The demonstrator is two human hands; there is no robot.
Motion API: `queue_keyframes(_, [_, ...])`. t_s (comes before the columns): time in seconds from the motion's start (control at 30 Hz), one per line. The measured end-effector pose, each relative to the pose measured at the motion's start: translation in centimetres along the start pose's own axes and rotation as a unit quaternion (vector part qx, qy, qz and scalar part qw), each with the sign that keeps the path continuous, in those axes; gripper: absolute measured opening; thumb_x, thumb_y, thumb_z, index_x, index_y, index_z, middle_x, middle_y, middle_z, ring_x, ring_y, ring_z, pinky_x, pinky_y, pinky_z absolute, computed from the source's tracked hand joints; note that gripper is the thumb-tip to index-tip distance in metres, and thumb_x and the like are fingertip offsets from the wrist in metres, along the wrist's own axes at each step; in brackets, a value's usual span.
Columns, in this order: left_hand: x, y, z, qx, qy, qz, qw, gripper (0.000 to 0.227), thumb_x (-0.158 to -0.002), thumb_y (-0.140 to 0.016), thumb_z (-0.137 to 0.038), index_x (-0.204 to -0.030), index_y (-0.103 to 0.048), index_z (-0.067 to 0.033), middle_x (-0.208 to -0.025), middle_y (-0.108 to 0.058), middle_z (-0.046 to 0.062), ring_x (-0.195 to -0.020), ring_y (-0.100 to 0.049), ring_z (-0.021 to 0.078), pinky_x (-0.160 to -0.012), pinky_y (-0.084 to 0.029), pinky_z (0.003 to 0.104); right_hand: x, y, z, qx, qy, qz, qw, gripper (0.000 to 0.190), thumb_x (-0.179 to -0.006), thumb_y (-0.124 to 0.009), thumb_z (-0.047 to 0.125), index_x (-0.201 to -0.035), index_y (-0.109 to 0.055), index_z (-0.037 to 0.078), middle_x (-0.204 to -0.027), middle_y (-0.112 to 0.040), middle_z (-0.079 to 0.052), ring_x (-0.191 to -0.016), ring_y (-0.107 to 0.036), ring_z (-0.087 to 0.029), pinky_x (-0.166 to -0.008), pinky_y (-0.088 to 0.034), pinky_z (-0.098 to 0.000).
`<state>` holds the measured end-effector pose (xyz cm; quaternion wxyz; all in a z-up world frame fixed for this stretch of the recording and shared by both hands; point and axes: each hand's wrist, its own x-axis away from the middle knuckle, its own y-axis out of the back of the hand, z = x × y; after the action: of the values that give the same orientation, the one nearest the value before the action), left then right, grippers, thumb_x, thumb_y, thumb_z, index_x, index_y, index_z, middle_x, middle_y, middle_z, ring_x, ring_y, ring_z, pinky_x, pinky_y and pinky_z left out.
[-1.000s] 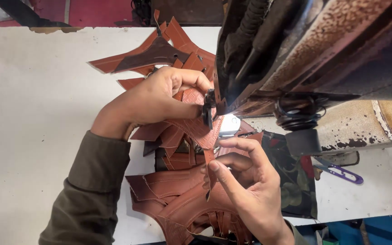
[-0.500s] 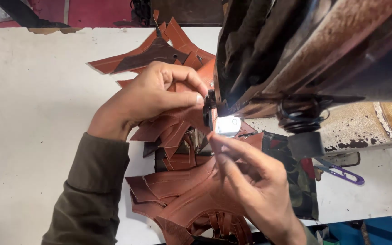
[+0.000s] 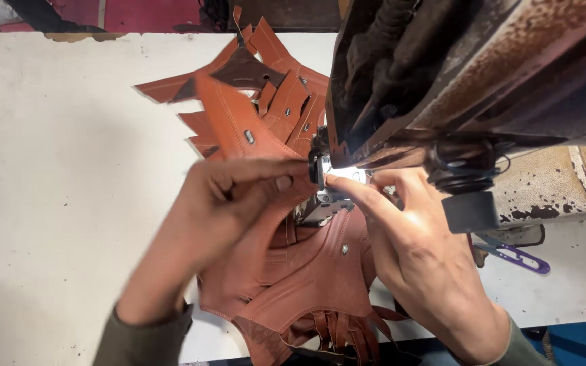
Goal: Stitching together brown leather components for shoes using an industrial sewing machine.
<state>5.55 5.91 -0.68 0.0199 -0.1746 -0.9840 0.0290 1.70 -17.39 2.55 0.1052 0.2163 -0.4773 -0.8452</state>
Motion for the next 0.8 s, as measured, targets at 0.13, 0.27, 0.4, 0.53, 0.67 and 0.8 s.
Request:
queue_keyframes(0.13, [2.4,-3.2,1.7,0.043,-0.033,-0.090,0.995,0.030,-0.098,-0.058,-0.003,-0.125,-0.070,0.0006,-0.113,-0.080,0.014,-0.107,-0.077,0.0142,-0.094,-0.057,0.028,0.1,-0.6,-0.3,0.005,0.018,-0.016,1.000,0.056,-0.087,-0.057,-0.007,-0.138,-0.063,0.017,-0.124,-0.057,-0.017,-0.112,-0.058,-0.033,-0.094,-0.047,-0.0416])
queue_keyframes(0.27, [4.3,-6.5,2.8,-0.058,0.169,-0.254,0.951,0.031,-0.101,-0.068,-0.018,-0.129,-0.078,-0.0097,-0.085,-0.080,0.025,-0.059,-0.058,0.0257,-0.058,-0.043,0.034,0.7,-1.4,0.2,0.044,0.039,-0.045,0.997,0.057,-0.084,-0.058,-0.007,-0.136,-0.063,0.014,-0.128,-0.058,-0.018,-0.115,-0.057,-0.034,-0.097,-0.046,-0.0434])
queue_keyframes(0.4, [5.2,-9.1,3.5,-0.087,-0.097,-0.337,0.932,0.025,-0.103,-0.064,-0.014,-0.121,-0.074,-0.0006,-0.107,-0.082,0.012,-0.094,-0.077,0.0160,-0.081,-0.058,0.027,3.1,-2.8,1.0,-0.032,0.013,-0.094,0.995,0.049,-0.088,-0.063,-0.003,-0.136,-0.063,0.007,-0.108,-0.062,-0.015,-0.098,-0.062,-0.023,-0.085,-0.050,-0.0322])
queue_keyframes(0.53, [6.9,-9.7,1.9,-0.160,-0.080,-0.308,0.934,0.034,-0.100,-0.061,-0.014,-0.131,-0.068,-0.0023,-0.107,-0.079,0.014,-0.090,-0.082,0.0151,-0.071,-0.059,0.025,5.8,-4.5,1.7,-0.241,-0.082,-0.076,0.964,0.042,-0.094,-0.064,-0.002,-0.136,-0.063,0.002,-0.096,-0.069,-0.007,-0.084,-0.065,-0.010,-0.075,-0.052,-0.0207])
queue_keyframes(0.67, [8.4,-8.6,1.3,-0.406,-0.164,-0.302,0.847,0.028,-0.096,-0.070,-0.018,-0.122,-0.073,-0.0072,-0.088,-0.074,0.012,-0.081,-0.075,0.0291,-0.080,-0.054,0.037,6.1,-4.4,1.7,-0.297,-0.135,-0.070,0.943,0.041,-0.094,-0.065,-0.002,-0.136,-0.066,0.000,-0.086,-0.065,-0.004,-0.075,-0.056,-0.007,-0.067,-0.046,-0.0196])
queue_keyframes(0.8, [7.4,-5.5,-0.8,-0.375,-0.155,-0.247,0.880,0.027,-0.095,-0.071,-0.019,-0.119,-0.070,-0.0083,-0.089,-0.074,0.010,-0.073,-0.072,0.0250,-0.070,-0.052,0.033,6.7,-3.4,2.5,-0.257,-0.131,-0.066,0.955,0.048,-0.091,-0.070,0.000,-0.139,-0.067,0.001,-0.078,-0.057,-0.003,-0.068,-0.049,-0.009,-0.062,-0.041,-0.0224])
